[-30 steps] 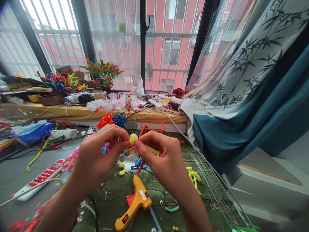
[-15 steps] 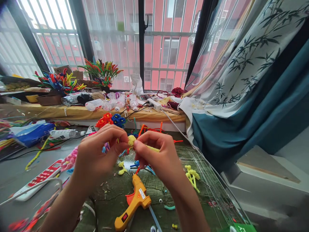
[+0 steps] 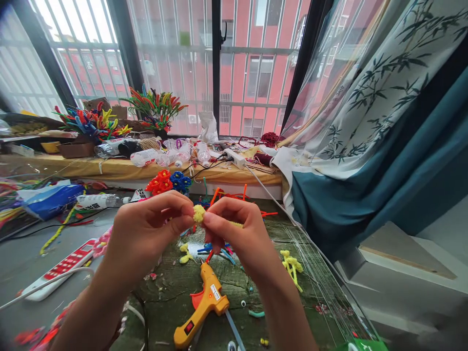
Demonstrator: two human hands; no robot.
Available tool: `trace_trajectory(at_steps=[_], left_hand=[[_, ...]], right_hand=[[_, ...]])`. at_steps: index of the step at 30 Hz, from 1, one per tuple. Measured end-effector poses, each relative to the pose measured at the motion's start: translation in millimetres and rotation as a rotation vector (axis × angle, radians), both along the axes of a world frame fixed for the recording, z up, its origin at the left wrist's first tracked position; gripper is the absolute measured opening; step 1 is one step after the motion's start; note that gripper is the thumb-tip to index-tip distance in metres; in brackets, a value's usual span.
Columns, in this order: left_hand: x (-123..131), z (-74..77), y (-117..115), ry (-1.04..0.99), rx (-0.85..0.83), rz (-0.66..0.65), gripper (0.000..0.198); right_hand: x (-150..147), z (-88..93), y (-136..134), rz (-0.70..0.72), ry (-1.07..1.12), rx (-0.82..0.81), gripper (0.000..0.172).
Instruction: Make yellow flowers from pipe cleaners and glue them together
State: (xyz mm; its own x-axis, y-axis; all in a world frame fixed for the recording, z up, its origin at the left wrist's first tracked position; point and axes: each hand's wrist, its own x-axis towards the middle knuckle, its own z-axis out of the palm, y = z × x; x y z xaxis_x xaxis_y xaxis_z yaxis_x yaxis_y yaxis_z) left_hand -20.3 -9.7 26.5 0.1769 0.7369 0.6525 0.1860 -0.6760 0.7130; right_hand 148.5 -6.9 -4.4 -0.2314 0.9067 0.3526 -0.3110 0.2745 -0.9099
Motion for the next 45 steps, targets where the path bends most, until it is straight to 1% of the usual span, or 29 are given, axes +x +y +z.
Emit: trace_trajectory(at_steps=[3,7,9,11,13,18,21,24,27,29,31,32,34,37,39,40,42,45], left_hand=[[-2,4.1,-1,0.044,0.069,0.012,0.009],[-2,5.2,-2,0.158,0.172,0.131,0.011],[-1,4.2,-3,0.198,0.185,0.162,0.012],[0,2.9,-4,0.204,0.165,0.166,0.012],[1,1.3,-5,0.170,0.124,0.149,0.013],[4,-5.2,-5,-0.034,0.055,0.056,0.014],[7,-7.1,-7,-0.085,0.031,0.071,0.013],[8,-5.7,-9,-0.074,0.002,0.105,0.013],[7,-3.3,-7,-0.057,0.025,0.081,0.012],[6,-2.2,-4,-0.075,0.058,0.049,0.009],[5,-2.1,-1,-0.087,0.058,0.025,0.021],[4,-2.4,1,-0.081,0.053,0.015,0.026],[4,-3.8,3,-0.055,0.060,-0.011,0.027],[4,-5.7,2,-0.046,0.131,-0.030,0.018],[4,-5.8,1,-0.040,0.185,-0.006,0.016],[4,-5.4,1,-0.028,0.216,0.022,0.017],[4,-4.3,0,0.014,0.286,0.099,0.018],[4,-4.0,-1,0.082,0.383,0.222,0.021]], right_hand=[[1,3.9,-3,-0.099,-0.066,0.049,0.021],[-2,8.1,-8,-0.211,-0.128,0.122,0.020],[-4,6.6,-8,-0.241,-0.149,0.172,0.015],[-5,2.8,-7,-0.264,-0.159,0.233,0.009],[-8,-2.3,-4,-0.286,-0.145,0.295,0.005],[-22,-12.7,-3,-0.376,-0.009,0.406,0.010],[-31,-15.4,-4,-0.443,0.046,0.463,0.013],[-35,-17.7,-4,-0.482,0.063,0.519,0.016],[-35,-22.2,1,-0.500,0.113,0.527,0.018],[-34,-26.1,6,-0.465,0.196,0.488,0.018],[-33,-29.4,10,-0.410,0.255,0.460,0.016],[-33,-30.4,11,-0.405,0.274,0.450,0.014],[-32,-31.1,13,-0.392,0.275,0.431,0.013],[-30,-28.5,14,-0.362,0.224,0.455,0.015],[-27,-24.9,14,-0.350,0.137,0.506,0.016],[-24,-22.6,14,-0.354,0.071,0.528,0.017],[-18,-17.6,11,-0.405,-0.045,0.590,0.022],[-10,-10.2,5,-0.489,-0.116,0.592,0.026]])
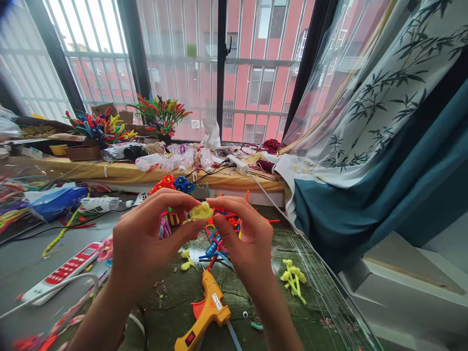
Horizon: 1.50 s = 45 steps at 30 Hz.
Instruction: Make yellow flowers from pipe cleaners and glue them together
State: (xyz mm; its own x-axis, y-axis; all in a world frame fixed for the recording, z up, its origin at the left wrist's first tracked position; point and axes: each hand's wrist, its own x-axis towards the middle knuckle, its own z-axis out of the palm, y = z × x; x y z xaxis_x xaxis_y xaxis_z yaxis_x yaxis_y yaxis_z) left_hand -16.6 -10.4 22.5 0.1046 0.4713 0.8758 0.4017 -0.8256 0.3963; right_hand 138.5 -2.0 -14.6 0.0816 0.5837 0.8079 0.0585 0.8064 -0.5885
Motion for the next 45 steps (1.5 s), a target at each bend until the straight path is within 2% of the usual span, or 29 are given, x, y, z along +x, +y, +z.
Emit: trace_trajectory(at_steps=[4,7,13,16,19,22,25,28,33,40,45], left_hand=[[1,-2.9,0,0.047,0.039,0.089,0.025],[0,-4.6,1,0.078,0.016,0.091,0.026],[-2,-2.6,1,0.048,-0.138,-0.056,0.018],[0,-2.3,0,-0.023,-0.211,-0.083,0.014],[3,-4.3,1,-0.142,-0.314,-0.182,0.010],[6,-7.3,3,-0.241,-0.407,-0.270,0.008],[9,-8.9,4,-0.260,-0.441,-0.258,0.008],[10,-7.6,2,-0.255,-0.449,-0.233,0.006],[11,-2.6,-5,-0.242,-0.437,-0.185,0.001],[12,-1.4,-7,-0.259,-0.411,-0.180,0.004],[12,-1.8,-6,-0.291,-0.401,-0.159,0.006]], right_hand=[[2,5.4,-7,-0.037,-0.098,-0.011,0.032],[-1,5.3,-7,-0.096,-0.045,0.005,0.030],[-2,5.8,-6,-0.107,0.079,-0.043,0.027],[0,7.0,-6,-0.089,0.063,-0.049,0.028],[2,7.2,-6,-0.054,0.022,-0.043,0.032],[4,7.1,-5,-0.113,-0.031,0.010,0.035],[5,6.7,-4,-0.203,-0.090,0.076,0.036],[3,4.8,-4,-0.235,-0.079,0.093,0.034],[0,1.8,-5,-0.173,0.047,0.059,0.029],[1,4.9,-5,-0.176,0.002,0.117,0.036],[3,6.4,-4,-0.077,0.021,0.043,0.030]])
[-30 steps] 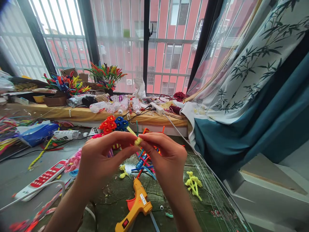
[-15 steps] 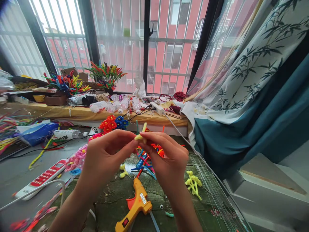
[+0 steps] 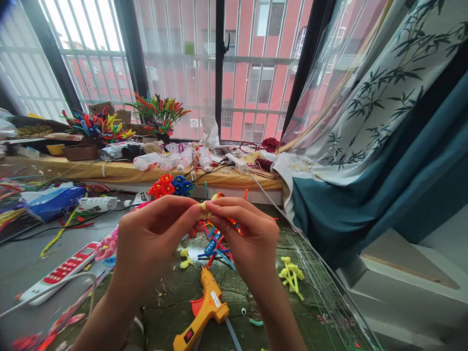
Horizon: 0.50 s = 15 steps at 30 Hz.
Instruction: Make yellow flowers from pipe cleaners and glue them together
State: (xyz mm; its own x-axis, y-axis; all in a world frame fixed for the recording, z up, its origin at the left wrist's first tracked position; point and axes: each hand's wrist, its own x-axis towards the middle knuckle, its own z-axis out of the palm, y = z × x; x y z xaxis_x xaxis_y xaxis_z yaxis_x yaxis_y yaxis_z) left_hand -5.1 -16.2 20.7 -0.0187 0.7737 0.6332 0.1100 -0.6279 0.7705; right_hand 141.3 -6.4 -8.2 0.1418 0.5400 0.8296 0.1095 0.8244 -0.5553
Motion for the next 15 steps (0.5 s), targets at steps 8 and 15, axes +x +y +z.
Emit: trace_trajectory(at_steps=[8,15], left_hand=[[-2.5,-1.0,2.9,-0.123,-0.039,-0.184,0.013],[-5.9,-6.0,6.2,-0.143,0.031,-0.240,0.018]], right_hand=[[-0.1,-0.1,1.5,0.240,0.193,-0.156,0.023],[0.2,4.6,-1.7,0.218,0.177,-0.108,0.016]])
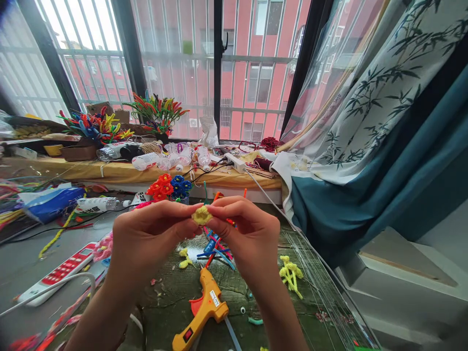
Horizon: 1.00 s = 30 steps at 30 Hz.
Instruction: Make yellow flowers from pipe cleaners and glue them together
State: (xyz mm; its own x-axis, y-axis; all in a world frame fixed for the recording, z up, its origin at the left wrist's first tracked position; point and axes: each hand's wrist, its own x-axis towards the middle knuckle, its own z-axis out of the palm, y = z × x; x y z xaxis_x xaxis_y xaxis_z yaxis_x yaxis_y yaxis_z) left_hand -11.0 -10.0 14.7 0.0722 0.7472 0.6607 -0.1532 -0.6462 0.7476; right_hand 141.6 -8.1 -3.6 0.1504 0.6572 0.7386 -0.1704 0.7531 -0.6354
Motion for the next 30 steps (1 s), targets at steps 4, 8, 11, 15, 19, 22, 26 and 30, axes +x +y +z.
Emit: trace_trajectory(at_steps=[4,8,11,15,19,22,26,30], left_hand=[[0,-2.4,2,0.064,0.060,0.069,0.009],[0,-1.2,3,0.103,0.120,0.112,0.005],[0,0.6,2,0.135,0.159,0.128,0.014],[1,0.5,1,0.122,0.147,0.125,0.016],[2,-1.3,0,0.071,0.147,0.101,0.014],[0,-2.8,1,0.049,0.138,0.089,0.014],[0,-5.8,3,0.050,0.177,0.104,0.017],[4,-9.8,3,0.048,0.219,0.191,0.025]], right_hand=[[1,0.9,-1,-0.013,-0.025,0.009,0.014],[2,0.7,-2,-0.047,-0.066,0.021,0.017],[0,-0.7,-3,-0.088,-0.101,0.044,0.018],[-6,-3.0,-3,-0.161,-0.104,0.097,0.019],[-12,-2.1,-5,-0.158,-0.060,0.095,0.019],[-14,-1.0,-8,-0.147,-0.041,0.056,0.022],[-15,-1.3,-8,-0.147,-0.031,0.067,0.025],[-16,-2.1,-6,-0.162,-0.046,0.080,0.022]])
